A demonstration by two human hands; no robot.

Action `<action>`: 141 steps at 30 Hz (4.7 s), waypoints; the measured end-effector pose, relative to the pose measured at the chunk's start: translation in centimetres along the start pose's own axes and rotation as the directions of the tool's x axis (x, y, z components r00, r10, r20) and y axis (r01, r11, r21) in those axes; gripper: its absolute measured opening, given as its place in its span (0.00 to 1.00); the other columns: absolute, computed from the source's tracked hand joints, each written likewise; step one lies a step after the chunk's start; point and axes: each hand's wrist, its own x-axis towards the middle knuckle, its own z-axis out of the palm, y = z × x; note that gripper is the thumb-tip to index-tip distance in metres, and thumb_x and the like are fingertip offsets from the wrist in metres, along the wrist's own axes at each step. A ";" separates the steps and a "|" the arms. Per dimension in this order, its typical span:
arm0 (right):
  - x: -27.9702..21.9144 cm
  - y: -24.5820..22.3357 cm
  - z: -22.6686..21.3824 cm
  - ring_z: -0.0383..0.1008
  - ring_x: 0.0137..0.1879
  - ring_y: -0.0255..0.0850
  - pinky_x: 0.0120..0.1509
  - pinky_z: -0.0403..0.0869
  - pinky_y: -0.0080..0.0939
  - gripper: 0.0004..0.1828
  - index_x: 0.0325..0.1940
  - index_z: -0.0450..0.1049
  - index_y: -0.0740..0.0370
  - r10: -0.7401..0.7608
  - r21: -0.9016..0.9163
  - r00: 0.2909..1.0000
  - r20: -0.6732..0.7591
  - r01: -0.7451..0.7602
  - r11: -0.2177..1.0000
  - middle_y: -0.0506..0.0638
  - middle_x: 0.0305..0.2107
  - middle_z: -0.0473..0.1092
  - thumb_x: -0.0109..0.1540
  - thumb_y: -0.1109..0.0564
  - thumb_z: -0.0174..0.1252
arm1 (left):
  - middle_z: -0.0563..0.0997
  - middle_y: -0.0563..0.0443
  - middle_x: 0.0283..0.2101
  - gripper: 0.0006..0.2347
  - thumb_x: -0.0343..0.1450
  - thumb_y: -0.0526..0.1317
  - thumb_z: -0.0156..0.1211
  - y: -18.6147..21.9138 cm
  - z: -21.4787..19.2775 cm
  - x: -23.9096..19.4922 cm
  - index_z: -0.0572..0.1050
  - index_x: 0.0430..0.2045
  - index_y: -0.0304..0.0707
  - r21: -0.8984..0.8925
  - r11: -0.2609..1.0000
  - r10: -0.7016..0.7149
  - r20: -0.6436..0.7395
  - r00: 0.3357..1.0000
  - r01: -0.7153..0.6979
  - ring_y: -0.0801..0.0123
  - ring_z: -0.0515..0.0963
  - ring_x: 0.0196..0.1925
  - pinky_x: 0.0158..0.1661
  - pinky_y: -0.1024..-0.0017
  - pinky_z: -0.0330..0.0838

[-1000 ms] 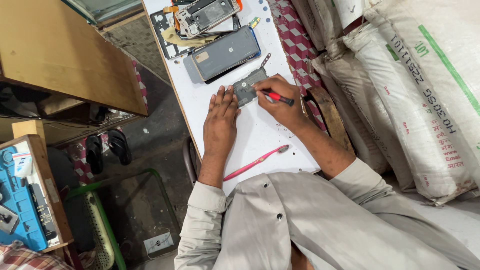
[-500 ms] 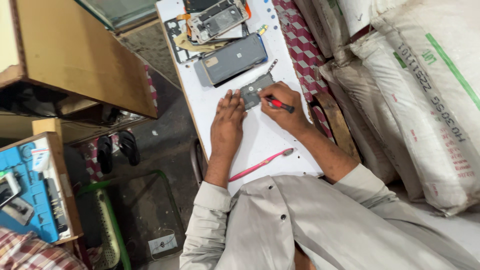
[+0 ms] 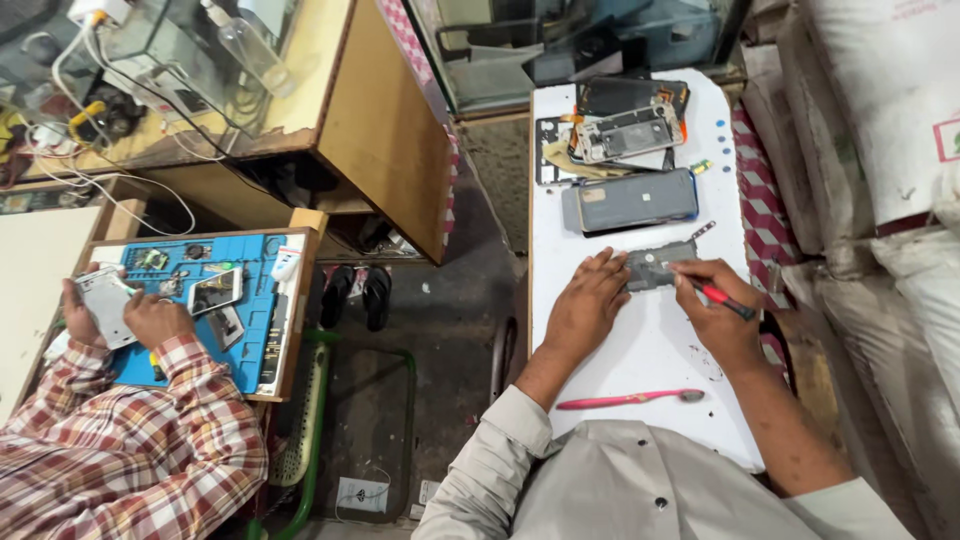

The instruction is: The person uses a red-handled screwdriver to work on a small black electronic component on a white work surface. They repeatedly pry and adjust parts of the component while another person works on a separate device nearby. The task continues without a visible final state or completed assembly.

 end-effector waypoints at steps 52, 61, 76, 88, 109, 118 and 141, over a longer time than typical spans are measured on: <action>0.0 1.5 0.3 0.78 0.52 0.39 0.56 0.77 0.36 0.11 0.47 0.79 0.67 -0.051 0.073 0.995 0.080 0.045 0.996 0.53 0.45 0.77 0.62 0.61 0.65 | 0.77 0.47 0.57 0.11 0.68 0.38 0.68 3.1 -1.2 0.0 0.77 0.41 0.36 0.006 0.999 0.048 -0.151 0.987 -0.047 0.57 0.76 0.59 0.58 0.59 0.65; 0.3 -0.3 0.8 0.78 0.47 0.41 0.52 0.76 0.37 0.12 0.48 0.79 0.66 -0.087 -0.151 0.992 0.095 0.100 0.983 0.54 0.42 0.78 0.60 0.65 0.66 | 0.78 0.52 0.57 0.12 0.68 0.38 0.69 1.6 0.1 -1.3 0.80 0.43 0.37 0.047 0.998 0.050 -0.062 0.997 -0.047 0.60 0.72 0.66 0.62 0.59 0.61; 0.0 -0.4 1.0 0.77 0.47 0.43 0.56 0.69 0.44 0.08 0.41 0.78 0.61 -0.241 -0.346 0.966 0.092 0.258 0.902 0.49 0.39 0.78 0.58 0.64 0.66 | 0.81 0.55 0.54 0.07 0.68 0.39 0.68 1.8 0.2 -1.2 0.83 0.36 0.38 0.071 0.996 0.052 -0.100 0.994 -0.045 0.65 0.74 0.63 0.61 0.62 0.62; 0.1 0.8 0.5 0.79 0.48 0.42 0.52 0.76 0.38 0.06 0.44 0.77 0.64 -0.057 -0.263 0.998 -0.019 0.050 0.964 0.51 0.42 0.76 0.63 0.65 0.64 | 0.82 0.58 0.52 0.05 0.68 0.39 0.68 1.9 0.1 -0.9 0.84 0.33 0.38 0.011 1.000 -0.008 -0.082 0.997 0.009 0.69 0.75 0.61 0.58 0.64 0.63; 0.4 0.4 1.1 0.79 0.47 0.45 0.48 0.78 0.40 0.06 0.40 0.75 0.67 -0.234 -0.317 0.966 0.107 0.256 0.913 0.54 0.38 0.78 0.59 0.67 0.64 | 0.82 0.58 0.51 0.05 0.69 0.38 0.68 1.9 0.4 -1.0 0.83 0.33 0.37 0.003 1.000 -0.014 -0.083 0.996 0.014 0.68 0.74 0.61 0.57 0.64 0.63; 0.7 0.9 0.5 0.80 0.44 0.44 0.46 0.79 0.39 0.06 0.43 0.78 0.67 -0.146 -0.327 0.989 0.026 0.146 0.934 0.56 0.40 0.77 0.61 0.66 0.64 | 0.82 0.57 0.51 0.05 0.69 0.38 0.67 2.1 0.2 -0.9 0.83 0.32 0.37 0.031 0.999 -0.013 -0.083 0.996 0.016 0.67 0.74 0.59 0.55 0.64 0.64; 0.4 0.0 1.0 0.78 0.46 0.46 0.48 0.77 0.41 0.08 0.40 0.76 0.66 -0.235 -0.331 0.966 0.107 0.258 0.908 0.53 0.37 0.77 0.57 0.66 0.65 | 0.81 0.53 0.50 0.05 0.68 0.37 0.68 2.7 -0.3 -0.7 0.79 0.30 0.36 0.034 0.999 0.013 -0.082 0.997 -0.010 0.61 0.74 0.57 0.54 0.62 0.64</action>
